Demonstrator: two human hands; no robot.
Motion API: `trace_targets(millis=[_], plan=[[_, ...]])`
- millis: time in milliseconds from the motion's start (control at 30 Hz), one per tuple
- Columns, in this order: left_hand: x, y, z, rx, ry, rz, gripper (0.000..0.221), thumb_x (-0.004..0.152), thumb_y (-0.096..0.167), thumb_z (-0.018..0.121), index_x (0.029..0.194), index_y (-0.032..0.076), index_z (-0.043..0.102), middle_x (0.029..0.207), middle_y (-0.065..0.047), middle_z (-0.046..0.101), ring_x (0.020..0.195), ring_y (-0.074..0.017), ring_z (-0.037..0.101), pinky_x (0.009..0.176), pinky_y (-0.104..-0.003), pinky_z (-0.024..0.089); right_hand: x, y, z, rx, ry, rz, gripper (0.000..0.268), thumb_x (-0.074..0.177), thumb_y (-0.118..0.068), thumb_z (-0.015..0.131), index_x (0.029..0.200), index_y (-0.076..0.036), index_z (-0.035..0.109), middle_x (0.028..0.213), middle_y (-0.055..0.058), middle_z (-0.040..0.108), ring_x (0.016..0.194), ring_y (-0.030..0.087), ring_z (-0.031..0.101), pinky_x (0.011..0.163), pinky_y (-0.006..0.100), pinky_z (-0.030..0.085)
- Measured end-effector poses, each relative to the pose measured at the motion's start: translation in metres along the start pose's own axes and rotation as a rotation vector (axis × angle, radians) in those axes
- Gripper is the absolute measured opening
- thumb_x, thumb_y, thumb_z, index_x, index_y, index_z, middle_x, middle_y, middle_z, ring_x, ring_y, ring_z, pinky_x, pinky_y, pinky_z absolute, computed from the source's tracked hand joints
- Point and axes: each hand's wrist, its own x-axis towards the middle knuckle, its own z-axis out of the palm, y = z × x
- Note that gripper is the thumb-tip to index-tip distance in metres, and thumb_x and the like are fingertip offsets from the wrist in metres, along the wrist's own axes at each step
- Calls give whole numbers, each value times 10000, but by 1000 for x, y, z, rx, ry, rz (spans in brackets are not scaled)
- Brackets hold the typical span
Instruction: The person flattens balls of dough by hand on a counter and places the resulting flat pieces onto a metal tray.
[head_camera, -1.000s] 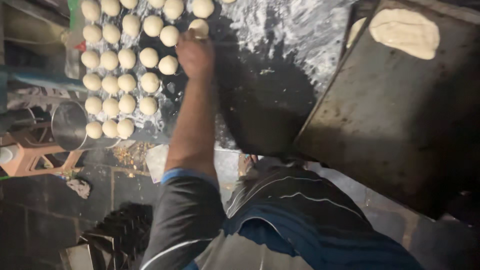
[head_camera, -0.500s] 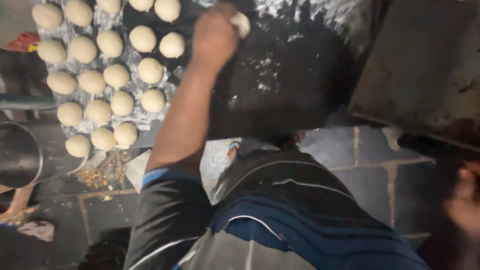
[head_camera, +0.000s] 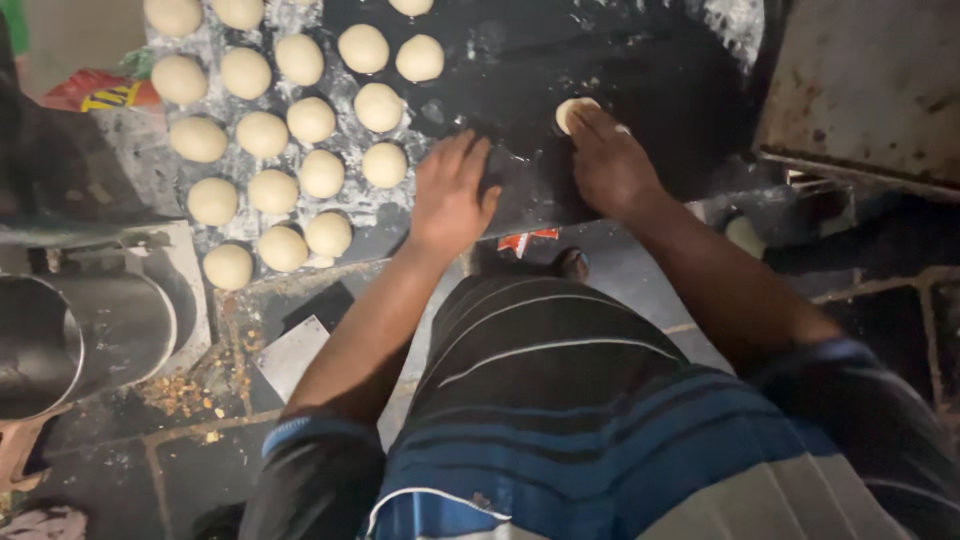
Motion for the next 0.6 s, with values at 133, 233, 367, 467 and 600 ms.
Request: trace_targets(millis=[133,233,367,467,600], plan=[[-29,-17,-4,91,-20,51,538,838,220,797,1317,28,647,1445,-180,540,1368,-421,442,1146,-560,358,60,33,24,91,-134,301,246,1004,-119,650,1248,-136,680,1315,147,692,1223,375,653,1053,471,526],[-34,-28,1,47,19,71,459,887,237,764,1290,38,674,1453,-166,543,1389,-404,441,1155,-562,358,67,45,25,358,-115,696,264,996,-189,638,1244,-102,656,1273,157,684,1201,372,671,1041,483,545],[-37,-32,7,98,33,111,425,914,263,737,1275,44,682,1451,-162,555,1383,-387,460,1146,-571,369,48,20,10,-145,-135,345,593,949,-337,692,1382,36,534,1398,259,557,1262,451,587,1071,537,493],[-38,-38,12,113,36,125,397,933,281,725,1258,56,692,1443,-154,566,1378,-367,479,1145,-569,385,40,-4,12,-236,-210,118,860,872,-495,699,1439,101,450,1448,326,457,1303,517,521,1054,592,468],[-40,-38,19,107,12,135,397,916,300,725,1219,45,706,1414,-164,585,1355,-374,496,1113,-576,402,39,11,12,-122,-353,-2,886,887,-555,659,1455,83,422,1449,388,395,1276,596,452,952,622,491]])
